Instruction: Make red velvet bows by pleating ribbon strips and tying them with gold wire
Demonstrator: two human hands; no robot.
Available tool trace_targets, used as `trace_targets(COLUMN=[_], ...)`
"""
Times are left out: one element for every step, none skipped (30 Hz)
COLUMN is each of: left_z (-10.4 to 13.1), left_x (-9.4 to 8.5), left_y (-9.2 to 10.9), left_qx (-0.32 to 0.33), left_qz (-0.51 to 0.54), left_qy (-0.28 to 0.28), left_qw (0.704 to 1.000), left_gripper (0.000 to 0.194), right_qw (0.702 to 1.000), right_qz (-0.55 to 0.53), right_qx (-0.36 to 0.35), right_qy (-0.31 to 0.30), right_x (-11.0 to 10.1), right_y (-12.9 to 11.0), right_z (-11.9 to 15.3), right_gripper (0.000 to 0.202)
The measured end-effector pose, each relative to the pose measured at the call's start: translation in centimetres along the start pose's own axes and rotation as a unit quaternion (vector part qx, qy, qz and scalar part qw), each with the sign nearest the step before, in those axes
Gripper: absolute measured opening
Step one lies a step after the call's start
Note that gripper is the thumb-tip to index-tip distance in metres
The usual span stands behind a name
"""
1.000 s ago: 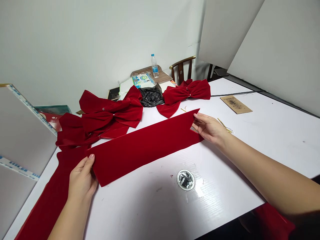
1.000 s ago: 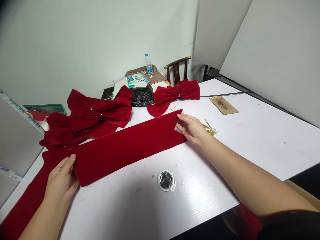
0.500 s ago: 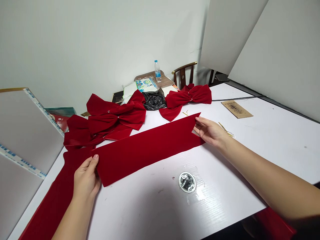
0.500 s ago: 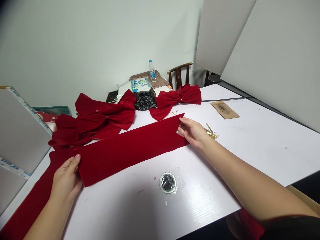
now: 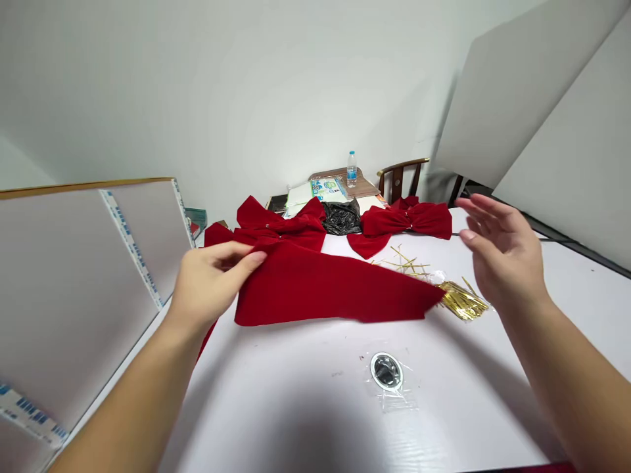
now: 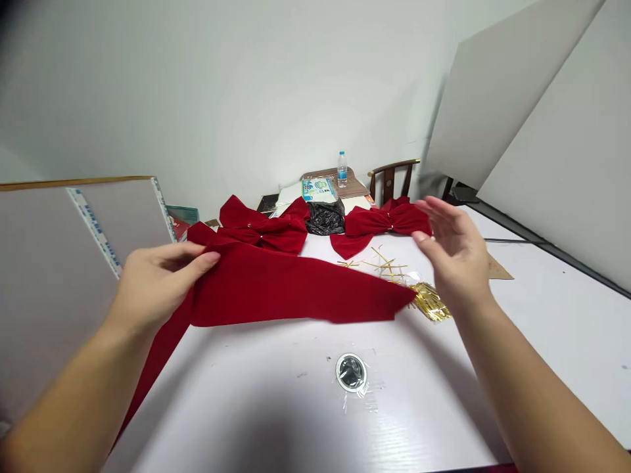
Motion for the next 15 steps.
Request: trace_targets(left_z=[-0.1,-0.2,-0.1,0.1,0.4,0.7,1.1,1.4,1.6,1.8,2.0,2.2,2.4,2.6,2.8], left_x=[0.7,1.5,2.5,3.4,4.4,5.3,6.1,6.7,7.1,7.4,7.6,7.6,7.5,7.4,7.2], left_y=[2.4,4.6,6.5,8.0,9.2,10.1,10.7,11.1,11.4,11.6,11.7,11.8,11.9,11.9,12.0], left_qx=[0.044,0.094,0.142,0.187,0.227,0.26,0.285,0.303,0.316,0.324,0.329,0.331,0.334,0.34,0.349], left_qz=[-0.038,-0.069,-0.093,-0.109,-0.121,-0.13,-0.138,-0.147,-0.156,-0.163,-0.169,-0.172,-0.172,-0.17,-0.169], left_qy=[-0.039,-0.07,-0.097,-0.121,-0.141,-0.159,-0.173,-0.183,-0.188,-0.19,-0.191,-0.191,-0.191,-0.192,-0.191], left_qw=[0.998,0.991,0.981,0.969,0.956,0.944,0.933,0.924,0.917,0.912,0.909,0.908,0.907,0.905,0.902], left_gripper=[0.019,0.016,0.014,0.012,0.011,0.011,0.013,0.015,0.017,0.019,0.021,0.021,0.02,0.018,0.017], right_qw=[0.996,0.982,0.962,0.944,0.932,0.924,0.919,0.915,0.912,0.909,0.904,0.898,0.891,0.885,0.88], right_qz=[0.019,0.065,0.112,0.143,0.153,0.161,0.169,0.176,0.184,0.193,0.202,0.212,0.222,0.231,0.237], right_qx=[-0.038,-0.075,-0.123,-0.161,-0.198,-0.222,-0.241,-0.256,-0.267,-0.274,-0.281,-0.291,-0.304,-0.317,-0.327], right_qy=[-0.076,-0.158,-0.217,-0.25,-0.262,-0.267,-0.262,-0.256,-0.251,-0.249,-0.25,-0.253,-0.254,-0.252,-0.251], right_x=[2.4,5.0,7.4,9.3,10.8,12.0,12.7,13.2,13.4,13.4,13.3,13.2,13.0,12.7,12.4], right_y=[-2.2,-4.2,-6.2,-7.7,-9.0,-9.8,-10.3,-10.5,-10.5,-10.4,-10.2,-10.1,-10.2,-10.4,-10.6], right_z=[0.6,1.5,2.5,3.5,4.2,4.7,5.0,5.2,5.2,5.1,5.0,4.9,4.8,4.8,4.7], right_gripper=[0.046,0.043,0.042,0.042,0.041,0.039,0.032,0.025,0.019,0.014,0.01,0.008,0.007,0.007,0.009])
Point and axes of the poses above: each hand's wrist, its own z-axis away from the middle knuckle, its own x-axis out of the palm, y = z × x, the point moved 6 cm from there along -z, towards the middle knuckle, and after that the axes turned 6 degrees about x, right-handed, at the moved point
